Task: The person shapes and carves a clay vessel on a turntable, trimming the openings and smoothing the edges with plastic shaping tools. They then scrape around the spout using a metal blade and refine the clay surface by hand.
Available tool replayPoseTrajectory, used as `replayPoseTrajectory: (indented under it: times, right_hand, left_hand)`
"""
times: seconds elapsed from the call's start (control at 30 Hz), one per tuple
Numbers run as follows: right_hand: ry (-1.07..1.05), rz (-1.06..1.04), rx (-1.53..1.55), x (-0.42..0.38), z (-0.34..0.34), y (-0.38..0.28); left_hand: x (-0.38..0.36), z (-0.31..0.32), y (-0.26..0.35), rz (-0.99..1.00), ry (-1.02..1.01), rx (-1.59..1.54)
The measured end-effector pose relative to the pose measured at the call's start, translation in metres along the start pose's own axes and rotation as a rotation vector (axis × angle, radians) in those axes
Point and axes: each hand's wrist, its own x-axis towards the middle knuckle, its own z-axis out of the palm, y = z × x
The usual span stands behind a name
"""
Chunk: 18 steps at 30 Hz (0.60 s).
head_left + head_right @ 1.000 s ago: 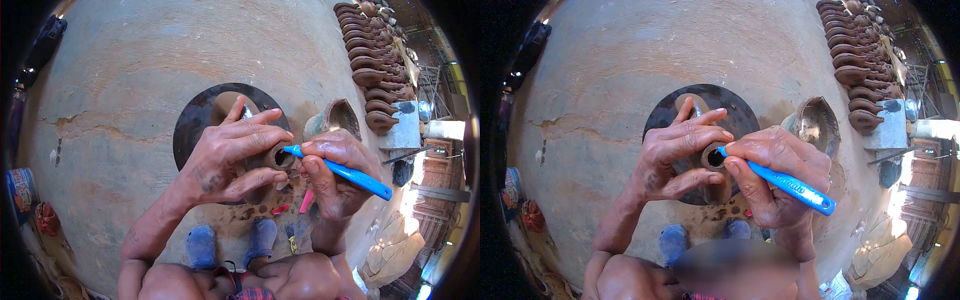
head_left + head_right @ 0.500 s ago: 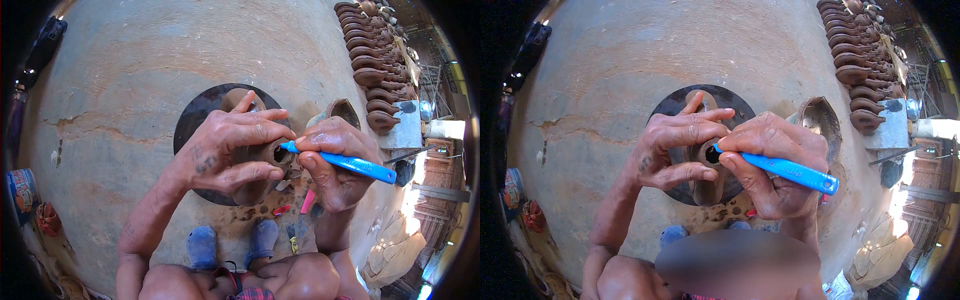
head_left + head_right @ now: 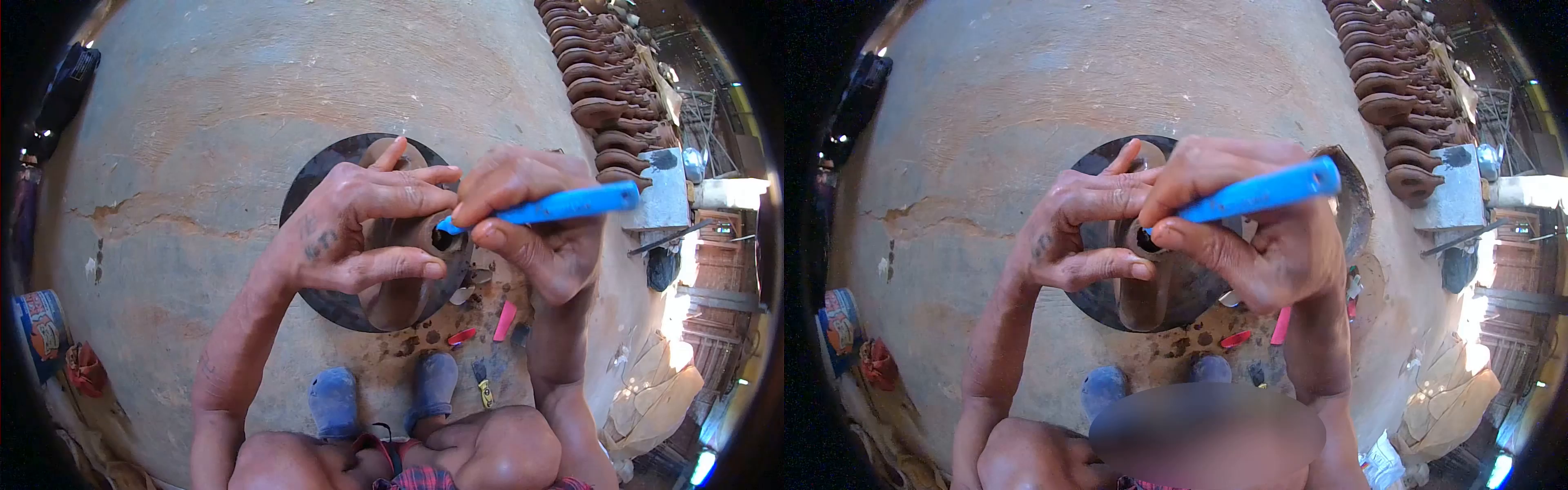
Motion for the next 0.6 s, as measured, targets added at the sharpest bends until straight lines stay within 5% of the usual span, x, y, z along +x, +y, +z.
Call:
replayPoseTrajectory:
  times: [0.1, 0.23, 0.47, 0.6]
  right_hand:
    - [-0.037, 0.074, 0.150, 0.000, -0.004, 0.002]
    - [0.205, 0.083, 0.343, -0.019, -0.019, -0.012]
    - [0.596, 0.109, 0.041, -0.092, -0.027, -0.047]
    - [0.558, 0.489, -0.040, -0.127, -0.008, -0.058]
  left_hand:
    - [-0.001, 0.000, 0.003, 0.005, -0.008, 0.000]
    - [-0.003, -0.002, 0.009, 0.022, -0.009, 0.023]
    - [-0.018, -0.009, 0.038, 0.104, -0.021, 0.108]
    - [-0.018, -0.013, 0.057, 0.163, -0.071, 0.200]
